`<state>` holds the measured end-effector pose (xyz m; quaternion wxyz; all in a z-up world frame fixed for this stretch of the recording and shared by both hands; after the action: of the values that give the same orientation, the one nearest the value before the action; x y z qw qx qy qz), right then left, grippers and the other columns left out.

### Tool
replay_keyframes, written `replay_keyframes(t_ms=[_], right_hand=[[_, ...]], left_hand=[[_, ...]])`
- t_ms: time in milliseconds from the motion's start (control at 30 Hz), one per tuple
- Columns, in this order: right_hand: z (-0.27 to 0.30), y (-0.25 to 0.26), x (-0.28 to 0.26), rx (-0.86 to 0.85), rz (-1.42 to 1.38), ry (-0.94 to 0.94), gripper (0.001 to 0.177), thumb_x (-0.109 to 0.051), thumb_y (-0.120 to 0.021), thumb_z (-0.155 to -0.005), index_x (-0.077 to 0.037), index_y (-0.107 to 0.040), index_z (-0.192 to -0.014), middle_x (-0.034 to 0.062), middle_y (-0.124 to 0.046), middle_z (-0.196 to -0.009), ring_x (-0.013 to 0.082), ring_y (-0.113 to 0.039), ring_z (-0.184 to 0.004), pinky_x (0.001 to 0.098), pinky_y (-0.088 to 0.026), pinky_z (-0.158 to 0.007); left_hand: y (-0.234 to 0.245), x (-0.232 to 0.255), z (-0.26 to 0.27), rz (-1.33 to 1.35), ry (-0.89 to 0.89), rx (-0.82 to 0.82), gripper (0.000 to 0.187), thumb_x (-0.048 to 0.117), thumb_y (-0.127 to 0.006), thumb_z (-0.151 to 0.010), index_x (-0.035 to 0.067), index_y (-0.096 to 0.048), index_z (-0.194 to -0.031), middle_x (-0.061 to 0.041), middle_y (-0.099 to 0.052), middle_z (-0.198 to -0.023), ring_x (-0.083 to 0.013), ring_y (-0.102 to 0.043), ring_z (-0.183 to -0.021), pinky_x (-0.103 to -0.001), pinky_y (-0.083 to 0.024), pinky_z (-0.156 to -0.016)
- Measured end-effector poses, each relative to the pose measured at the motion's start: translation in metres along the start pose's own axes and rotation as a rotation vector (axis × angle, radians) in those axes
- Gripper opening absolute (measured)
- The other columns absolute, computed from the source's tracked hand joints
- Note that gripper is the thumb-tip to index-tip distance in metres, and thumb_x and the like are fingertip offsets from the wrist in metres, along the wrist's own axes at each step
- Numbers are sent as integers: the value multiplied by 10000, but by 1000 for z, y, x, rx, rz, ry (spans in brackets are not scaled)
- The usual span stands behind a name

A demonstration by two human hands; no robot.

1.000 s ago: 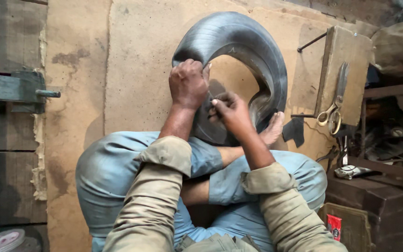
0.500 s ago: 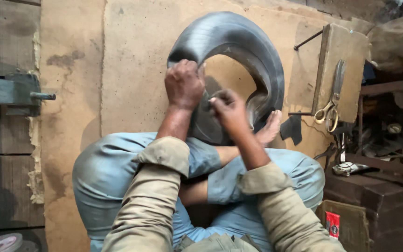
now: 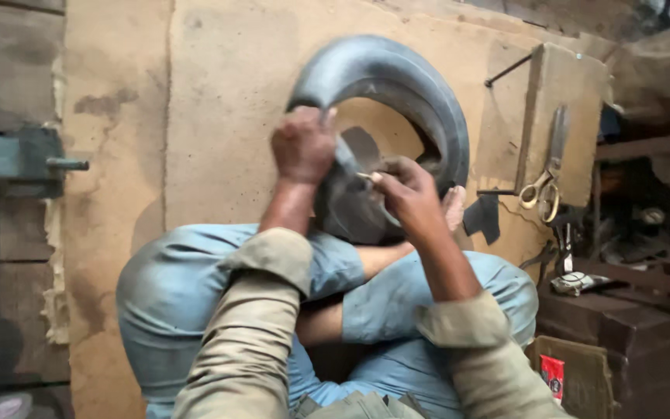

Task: The person sits on the floor and repairs a motorcycle tire by hand. They use a metal tool to scrape and clean the inner surface of the tire, then apply a patch to a specific area. The person also uses a small container to apply a substance, likely glue or sealant, to the patch area.

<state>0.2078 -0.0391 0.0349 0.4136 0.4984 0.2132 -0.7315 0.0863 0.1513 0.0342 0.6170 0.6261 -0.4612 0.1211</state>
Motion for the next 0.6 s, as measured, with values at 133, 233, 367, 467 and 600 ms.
replay_keyframes(t_ms=[133, 233, 367, 467, 600], right_hand=[[26, -7, -11, -58, -205, -46, 175, -109, -657, -975, 18, -639, -1094, 66, -675, -780, 90, -523, -542, 224, -392, -468], [16, -21, -15, -94, -250, -84, 229, -133, -624, -988, 25, -658, -1150, 81, -703, -804, 94, -547, -549, 215, -419, -500], [14, -23, -20, -107, -174, -114, 275, -137, -618, -986, 26, -649, -1205, 77, -730, -844, 87, -597, -611, 213, -459, -547], [12, -27, -22, -130, -102, -83, 298, -153, -634, -989, 17, -641, -1234, 67, -726, -852, 71, -592, -626, 212, -448, -544], [12, -32, -29, -128, -4, -28, 308, -166, -664, -986, 16, -647, -1234, 56, -692, -812, 64, -542, -573, 215, -411, -510]], left_hand=[[1, 13, 6, -4, -95, 110, 307, 292, -741, -925, 72, -664, -725, -139, -674, -806, -368, -656, -771, -499, -505, -667], [17, 12, 6, 28, -60, 121, 333, 310, -747, -936, 63, -647, -736, -132, -669, -826, -366, -653, -822, -503, -508, -743], [46, 24, 22, -2, -1, 333, 454, 430, -818, -761, 16, -682, -889, -199, -663, -901, -405, -632, -899, -485, -483, -790], [62, 20, 49, -288, 141, 468, 951, 700, -854, -563, -86, -689, -1073, -248, -701, -982, -398, -664, -931, -445, -510, -824], [10, -26, 97, 805, 864, -62, 754, 409, -930, -593, -130, -700, -1068, -203, -759, -993, -282, -743, -849, -398, -604, -744]])
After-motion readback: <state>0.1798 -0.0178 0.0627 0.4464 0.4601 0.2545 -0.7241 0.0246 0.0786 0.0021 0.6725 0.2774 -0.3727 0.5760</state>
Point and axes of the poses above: each hand's wrist, its own z-axis away from the middle knuckle, its own y-axis out of the back of the hand, x = y × z, the point moved 7 cm from there along -z, towards the middle knuckle
